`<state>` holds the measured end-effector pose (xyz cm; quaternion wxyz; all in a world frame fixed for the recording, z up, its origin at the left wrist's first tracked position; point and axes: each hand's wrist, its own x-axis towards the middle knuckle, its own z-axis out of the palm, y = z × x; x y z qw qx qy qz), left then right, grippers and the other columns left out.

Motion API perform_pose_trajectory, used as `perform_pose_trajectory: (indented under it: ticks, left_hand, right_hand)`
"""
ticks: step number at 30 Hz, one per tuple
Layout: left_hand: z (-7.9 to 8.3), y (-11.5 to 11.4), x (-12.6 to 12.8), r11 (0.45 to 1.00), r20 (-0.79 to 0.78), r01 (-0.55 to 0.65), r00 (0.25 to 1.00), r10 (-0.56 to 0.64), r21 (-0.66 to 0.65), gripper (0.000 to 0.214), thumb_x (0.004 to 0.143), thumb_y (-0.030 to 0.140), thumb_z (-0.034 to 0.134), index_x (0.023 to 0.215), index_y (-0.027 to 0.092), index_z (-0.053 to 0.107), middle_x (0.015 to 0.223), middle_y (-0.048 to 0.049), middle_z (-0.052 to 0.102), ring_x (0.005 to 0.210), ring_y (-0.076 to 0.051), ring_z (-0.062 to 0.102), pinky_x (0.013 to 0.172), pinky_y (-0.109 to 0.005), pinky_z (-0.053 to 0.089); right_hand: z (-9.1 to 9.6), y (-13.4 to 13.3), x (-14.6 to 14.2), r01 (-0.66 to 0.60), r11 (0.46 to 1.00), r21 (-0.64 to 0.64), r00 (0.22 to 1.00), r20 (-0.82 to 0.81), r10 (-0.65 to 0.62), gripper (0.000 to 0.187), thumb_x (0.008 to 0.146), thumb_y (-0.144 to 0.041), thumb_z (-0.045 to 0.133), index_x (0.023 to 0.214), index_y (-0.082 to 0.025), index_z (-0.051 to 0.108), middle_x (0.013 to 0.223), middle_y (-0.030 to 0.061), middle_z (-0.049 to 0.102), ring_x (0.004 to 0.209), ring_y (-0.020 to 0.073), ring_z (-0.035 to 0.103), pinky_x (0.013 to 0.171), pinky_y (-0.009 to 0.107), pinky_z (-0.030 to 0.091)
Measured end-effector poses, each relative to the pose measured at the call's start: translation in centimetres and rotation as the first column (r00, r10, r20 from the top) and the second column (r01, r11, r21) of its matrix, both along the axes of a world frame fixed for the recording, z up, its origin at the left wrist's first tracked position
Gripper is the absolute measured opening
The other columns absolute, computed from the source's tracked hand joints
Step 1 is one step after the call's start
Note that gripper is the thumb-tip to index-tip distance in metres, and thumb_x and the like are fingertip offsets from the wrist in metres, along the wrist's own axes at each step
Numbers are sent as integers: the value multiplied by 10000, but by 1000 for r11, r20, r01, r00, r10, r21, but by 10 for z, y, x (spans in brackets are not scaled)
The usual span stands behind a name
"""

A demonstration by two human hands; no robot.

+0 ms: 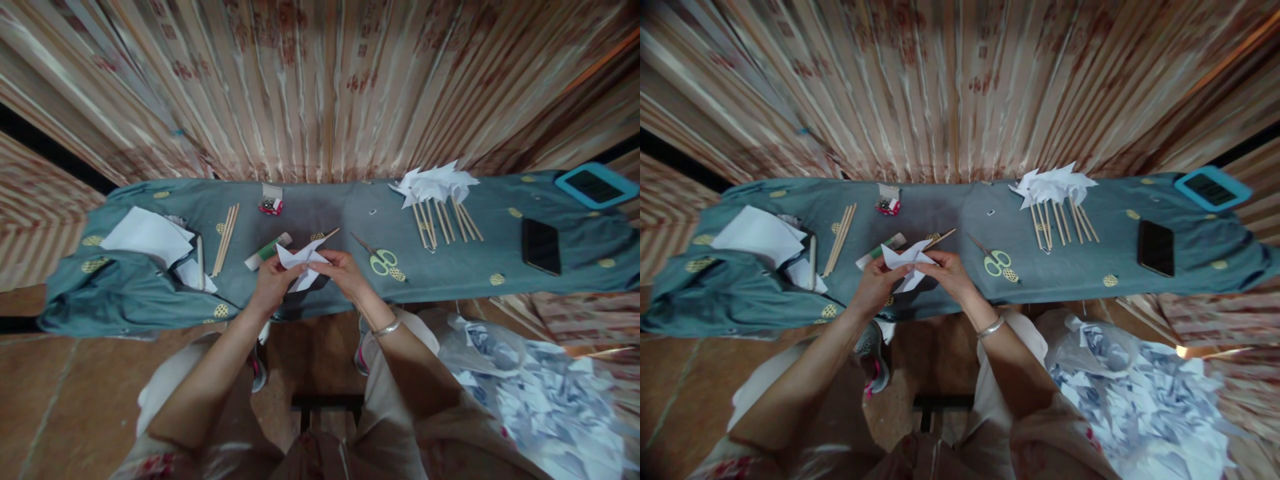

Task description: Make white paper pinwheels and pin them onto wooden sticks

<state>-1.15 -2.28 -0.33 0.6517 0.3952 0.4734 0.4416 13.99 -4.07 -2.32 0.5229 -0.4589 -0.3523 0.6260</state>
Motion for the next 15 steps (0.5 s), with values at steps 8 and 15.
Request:
perform_pose_trajectory:
  ticks: [8, 15]
  left_hand:
    - [-1, 1, -1, 999, -31, -10, 999, 12, 52, 477, 400, 426, 947, 707, 145, 714, 695, -31, 727, 627, -165, 626, 668, -316, 521]
    - [-3, 3, 0, 995, -69, -20, 997, 26, 98, 466, 411, 450, 939, 694, 156, 713, 670, -20, 715, 610, -164, 612, 648, -315, 514]
  right_hand:
    - [-5, 2, -4, 83, 996, 28, 996, 42, -84, 286, 522, -397, 863, 713, -206, 768, 678, -25, 716, 637, 125, 582, 658, 268, 474]
    - [-9, 2, -3, 88, 993, 74, 986, 136, -98, 283, 571, -424, 832, 750, -213, 771, 685, -20, 706, 643, 142, 581, 645, 277, 463]
